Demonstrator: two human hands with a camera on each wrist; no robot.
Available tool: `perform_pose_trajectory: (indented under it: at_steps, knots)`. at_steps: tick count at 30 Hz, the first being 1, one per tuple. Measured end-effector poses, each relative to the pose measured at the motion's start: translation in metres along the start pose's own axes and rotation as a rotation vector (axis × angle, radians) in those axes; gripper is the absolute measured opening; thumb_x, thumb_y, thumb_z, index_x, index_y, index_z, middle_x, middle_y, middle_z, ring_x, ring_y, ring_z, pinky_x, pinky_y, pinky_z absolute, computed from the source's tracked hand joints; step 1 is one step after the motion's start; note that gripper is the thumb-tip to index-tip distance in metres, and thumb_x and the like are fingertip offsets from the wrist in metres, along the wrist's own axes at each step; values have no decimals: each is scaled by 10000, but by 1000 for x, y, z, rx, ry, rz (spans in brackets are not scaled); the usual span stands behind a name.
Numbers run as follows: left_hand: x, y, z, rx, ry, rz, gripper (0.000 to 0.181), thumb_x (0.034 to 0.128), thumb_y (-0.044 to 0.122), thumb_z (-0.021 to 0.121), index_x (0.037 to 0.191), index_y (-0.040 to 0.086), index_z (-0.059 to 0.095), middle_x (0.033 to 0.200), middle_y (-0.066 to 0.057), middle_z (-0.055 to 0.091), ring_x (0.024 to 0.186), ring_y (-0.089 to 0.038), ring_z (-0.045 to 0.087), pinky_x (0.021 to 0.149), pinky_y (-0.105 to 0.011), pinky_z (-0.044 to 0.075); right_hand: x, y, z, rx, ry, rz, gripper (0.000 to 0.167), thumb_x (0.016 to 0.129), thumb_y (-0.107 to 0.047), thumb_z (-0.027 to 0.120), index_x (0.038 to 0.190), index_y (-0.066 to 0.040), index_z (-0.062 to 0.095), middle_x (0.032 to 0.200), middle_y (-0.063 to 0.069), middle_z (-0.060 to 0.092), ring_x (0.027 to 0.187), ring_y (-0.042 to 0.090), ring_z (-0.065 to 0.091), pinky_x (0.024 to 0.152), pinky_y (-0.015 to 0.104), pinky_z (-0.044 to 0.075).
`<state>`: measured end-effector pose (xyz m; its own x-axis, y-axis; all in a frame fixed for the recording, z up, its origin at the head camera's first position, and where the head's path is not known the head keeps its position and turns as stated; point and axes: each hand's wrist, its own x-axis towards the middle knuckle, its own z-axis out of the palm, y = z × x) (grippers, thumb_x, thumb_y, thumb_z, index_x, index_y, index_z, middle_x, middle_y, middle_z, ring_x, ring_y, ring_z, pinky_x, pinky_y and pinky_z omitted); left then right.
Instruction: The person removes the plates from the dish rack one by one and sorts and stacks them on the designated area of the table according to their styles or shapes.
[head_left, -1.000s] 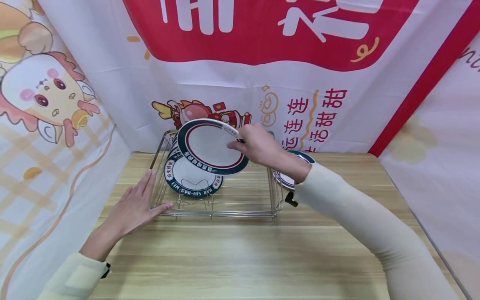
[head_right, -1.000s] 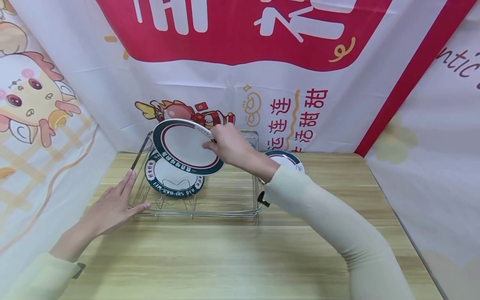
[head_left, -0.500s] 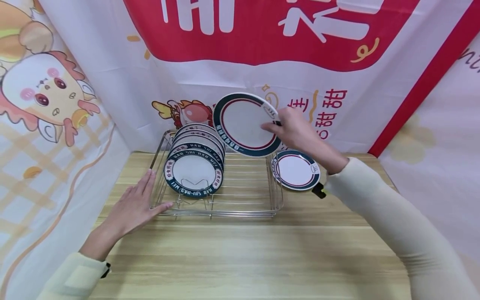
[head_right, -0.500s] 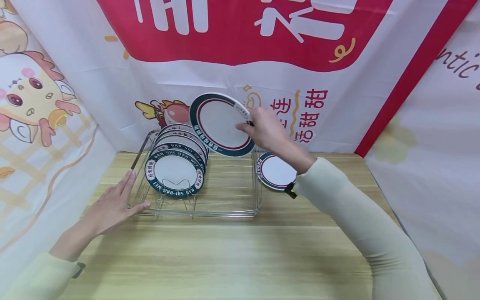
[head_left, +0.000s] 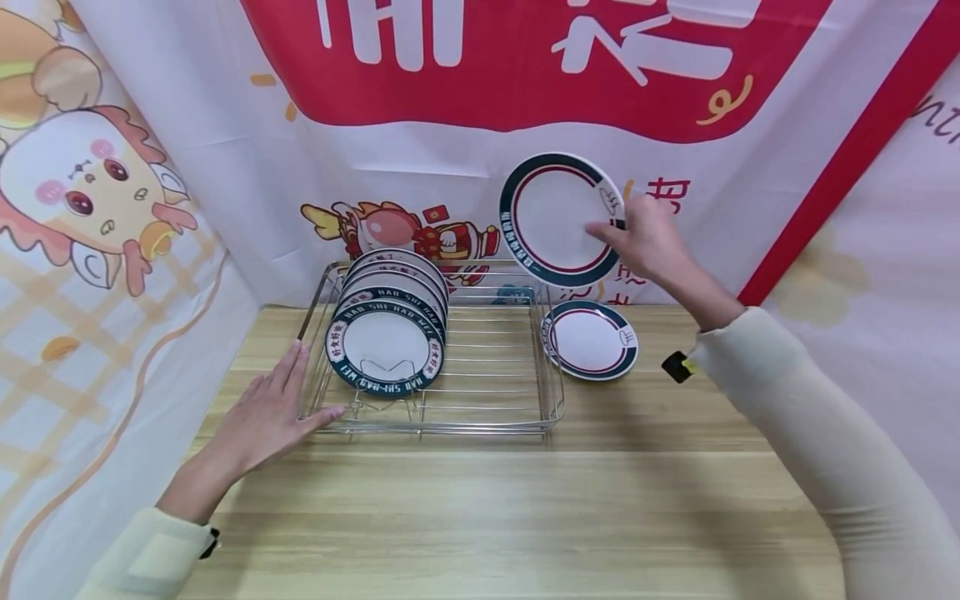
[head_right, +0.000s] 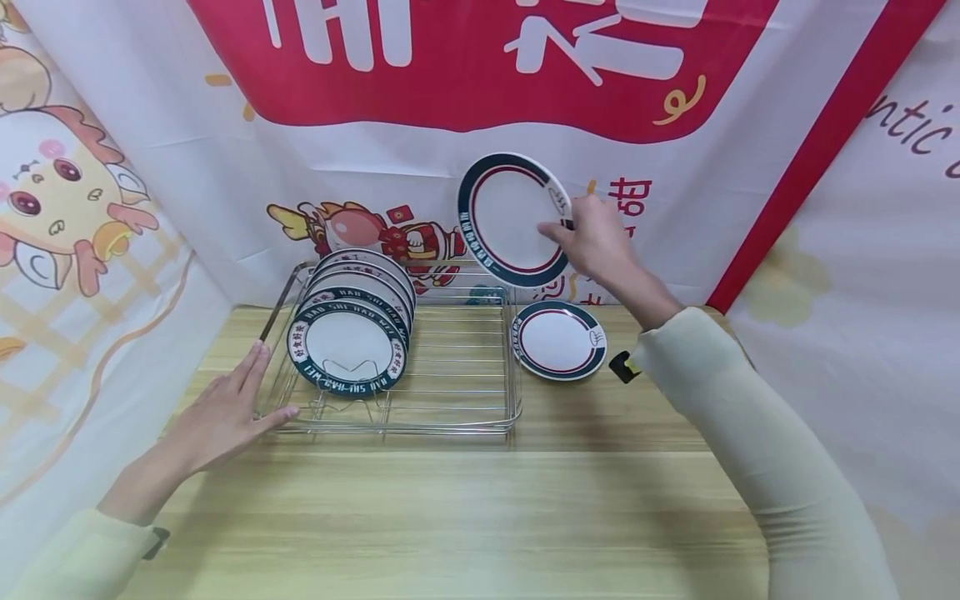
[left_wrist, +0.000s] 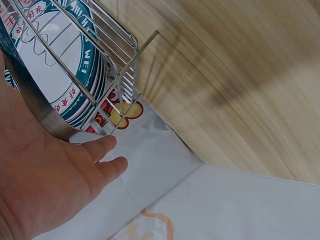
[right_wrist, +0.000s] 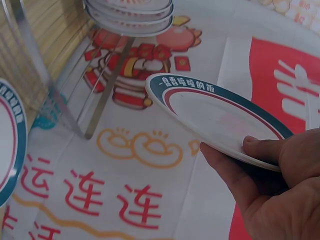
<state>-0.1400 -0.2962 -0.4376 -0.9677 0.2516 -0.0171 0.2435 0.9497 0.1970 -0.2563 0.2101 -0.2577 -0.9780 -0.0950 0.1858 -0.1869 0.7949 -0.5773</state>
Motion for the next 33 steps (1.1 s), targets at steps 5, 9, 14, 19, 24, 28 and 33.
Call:
perform_pose_trajectory:
  at_steps: [5, 9, 14, 19, 24, 28, 33]
  knots:
    - [-1, 1, 0, -3, -8, 1, 1142, 1008, 724, 511, 1674, -23, -38, 1745, -283, -7, 1581, -529, 136, 1224, -745, 174, 2, 24, -6, 9, 20, 47, 521, 1014, -289, 736, 1434, -6, 614, 1191, 281, 731, 968, 434, 764, 630, 232, 605]
    - [-2, 1, 0, -3, -12, 0, 1146, 1006, 726, 510, 1673, -20, -48, 1745, -285, -12, 1581, -530, 133, 1222, -746, 180, 2, 44, -10, 5, 15, 85, 545, 1017, -312, 727, 1445, -3, 593, 1197, 286, 718, 893, 399, 741, 598, 207, 566]
    - [-2, 1, 0, 0, -15, 2, 1146, 1007, 727, 507, 1673, -18, -52, 1746, -280, -20, 1583, -527, 132, 1221, -746, 182, -1, 69, -13, -4, 2, 131, 493, 1026, -291, 716, 1381, 35, 615, 1106, 292, 720, 723, 293, 646, 560, 226, 513]
    - [-1, 2, -2, -5, -15, 2, 1142, 1010, 725, 503, 1672, -25, -47, 1747, -278, -26, 1585, -525, 126, 1226, -742, 177, -4, 92, -11, -16, -25, 165, 452, 1026, -274, 717, 1327, 53, 633, 1047, 285, 727, 691, 277, 636, 572, 241, 527]
    - [-1, 3, -2, -7, -19, -1, 1142, 1011, 726, 497, 1670, -31, -46, 1746, -280, -28, 1584, -528, 124, 1228, -738, 178, -6, 111, -8, -29, -76, 201, 474, 1028, -279, 716, 1316, 87, 625, 1067, 310, 730, 760, 323, 697, 616, 240, 547]
    - [0, 3, -2, -9, -13, 0, 1143, 1009, 726, 503, 1672, -24, -48, 1746, -281, -25, 1585, -527, 124, 1228, -739, 177, -8, 123, -5, -30, -120, 230, 470, 1036, -283, 706, 1281, 112, 630, 1026, 304, 736, 760, 319, 699, 627, 252, 556]
    - [0, 2, -1, -9, -8, 1, 1145, 1006, 725, 511, 1675, -12, -56, 1745, -282, -20, 1583, -528, 125, 1231, -737, 169, -12, 135, 3, -32, -162, 257, 439, 1037, -283, 702, 1197, 122, 650, 940, 261, 742, 767, 328, 695, 631, 270, 564]
